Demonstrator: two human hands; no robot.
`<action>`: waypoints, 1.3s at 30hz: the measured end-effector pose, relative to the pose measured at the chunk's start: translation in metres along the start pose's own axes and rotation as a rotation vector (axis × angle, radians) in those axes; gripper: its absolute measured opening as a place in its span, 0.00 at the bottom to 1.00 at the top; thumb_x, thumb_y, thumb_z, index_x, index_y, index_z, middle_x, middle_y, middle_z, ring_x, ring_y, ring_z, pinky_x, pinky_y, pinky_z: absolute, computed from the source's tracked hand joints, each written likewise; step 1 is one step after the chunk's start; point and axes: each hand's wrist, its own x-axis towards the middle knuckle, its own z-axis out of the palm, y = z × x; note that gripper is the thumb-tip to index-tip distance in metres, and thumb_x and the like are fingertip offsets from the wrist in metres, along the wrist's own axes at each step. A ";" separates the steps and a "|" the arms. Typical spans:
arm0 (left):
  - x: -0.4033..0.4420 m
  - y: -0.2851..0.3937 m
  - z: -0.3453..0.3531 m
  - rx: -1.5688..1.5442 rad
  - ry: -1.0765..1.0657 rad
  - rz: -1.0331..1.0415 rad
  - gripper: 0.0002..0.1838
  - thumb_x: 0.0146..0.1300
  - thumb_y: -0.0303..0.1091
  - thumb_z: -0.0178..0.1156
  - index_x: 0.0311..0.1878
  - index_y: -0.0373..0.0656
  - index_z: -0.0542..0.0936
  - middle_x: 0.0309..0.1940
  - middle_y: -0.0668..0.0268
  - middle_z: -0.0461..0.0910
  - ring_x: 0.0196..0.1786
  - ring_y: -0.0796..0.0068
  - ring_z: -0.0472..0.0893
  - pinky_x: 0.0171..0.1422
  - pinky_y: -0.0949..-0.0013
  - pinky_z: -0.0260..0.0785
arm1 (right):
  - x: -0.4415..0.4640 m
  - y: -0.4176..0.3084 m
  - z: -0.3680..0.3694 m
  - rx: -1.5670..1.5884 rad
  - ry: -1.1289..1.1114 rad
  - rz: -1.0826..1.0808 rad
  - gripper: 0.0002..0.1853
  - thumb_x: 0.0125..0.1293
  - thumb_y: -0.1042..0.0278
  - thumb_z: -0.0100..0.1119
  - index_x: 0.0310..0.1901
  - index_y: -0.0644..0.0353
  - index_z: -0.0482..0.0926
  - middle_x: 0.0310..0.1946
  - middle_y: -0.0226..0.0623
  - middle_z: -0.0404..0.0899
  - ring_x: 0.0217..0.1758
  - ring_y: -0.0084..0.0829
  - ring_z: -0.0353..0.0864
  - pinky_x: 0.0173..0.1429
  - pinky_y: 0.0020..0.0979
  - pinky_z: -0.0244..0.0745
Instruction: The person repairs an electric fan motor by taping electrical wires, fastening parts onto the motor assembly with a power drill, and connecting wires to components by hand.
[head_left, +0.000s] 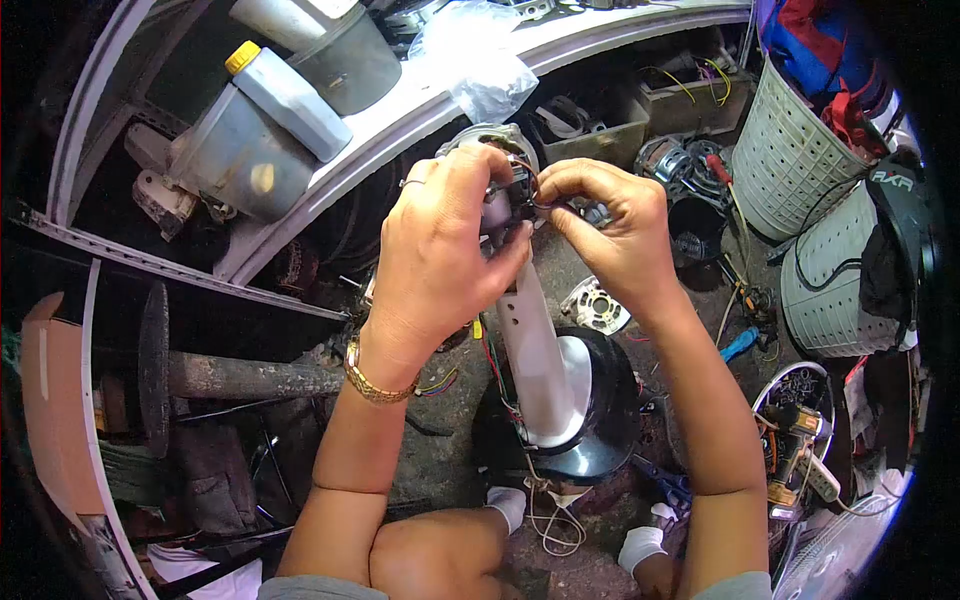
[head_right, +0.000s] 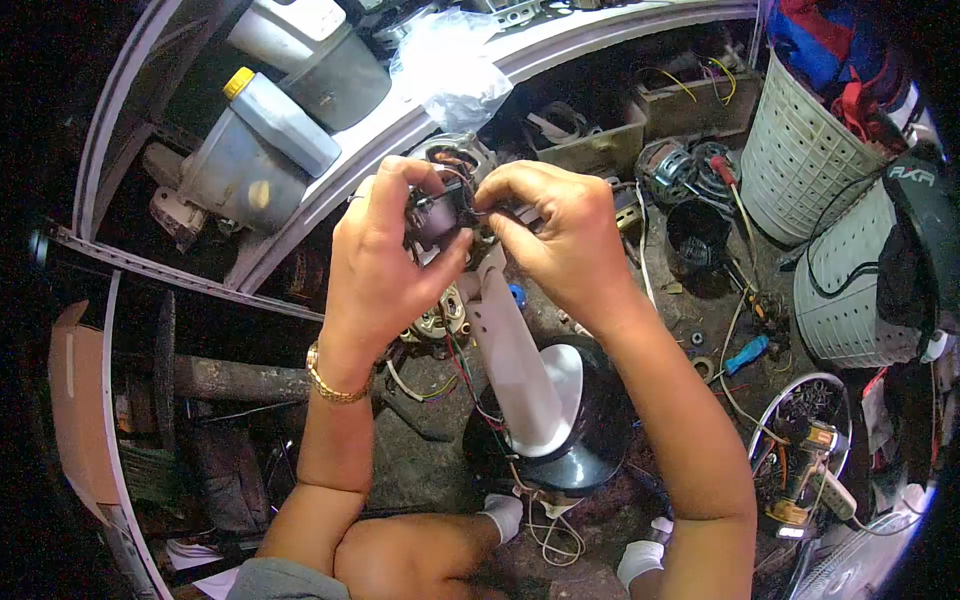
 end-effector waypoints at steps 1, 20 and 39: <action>-0.001 -0.001 0.000 -0.043 0.008 -0.018 0.24 0.47 0.28 0.70 0.48 0.44 0.72 0.41 0.59 0.78 0.43 0.52 0.77 0.48 0.56 0.71 | 0.001 -0.001 0.000 -0.007 -0.010 -0.001 0.08 0.49 0.83 0.63 0.34 0.66 0.81 0.34 0.43 0.84 0.38 0.38 0.86 0.43 0.32 0.78; 0.007 0.003 0.006 0.184 0.016 -0.087 0.19 0.49 0.31 0.70 0.47 0.47 0.79 0.40 0.63 0.81 0.46 0.56 0.80 0.47 0.57 0.74 | 0.015 0.012 -0.005 0.027 -0.076 -0.052 0.09 0.51 0.83 0.64 0.36 0.65 0.81 0.32 0.39 0.84 0.37 0.32 0.86 0.43 0.29 0.79; 0.004 0.002 0.014 0.232 0.080 -0.066 0.18 0.45 0.36 0.69 0.41 0.47 0.78 0.38 0.66 0.78 0.43 0.60 0.79 0.42 0.60 0.76 | 0.013 0.016 -0.009 0.323 -0.172 0.260 0.11 0.54 0.80 0.67 0.41 0.66 0.83 0.35 0.31 0.84 0.39 0.18 0.81 0.45 0.23 0.78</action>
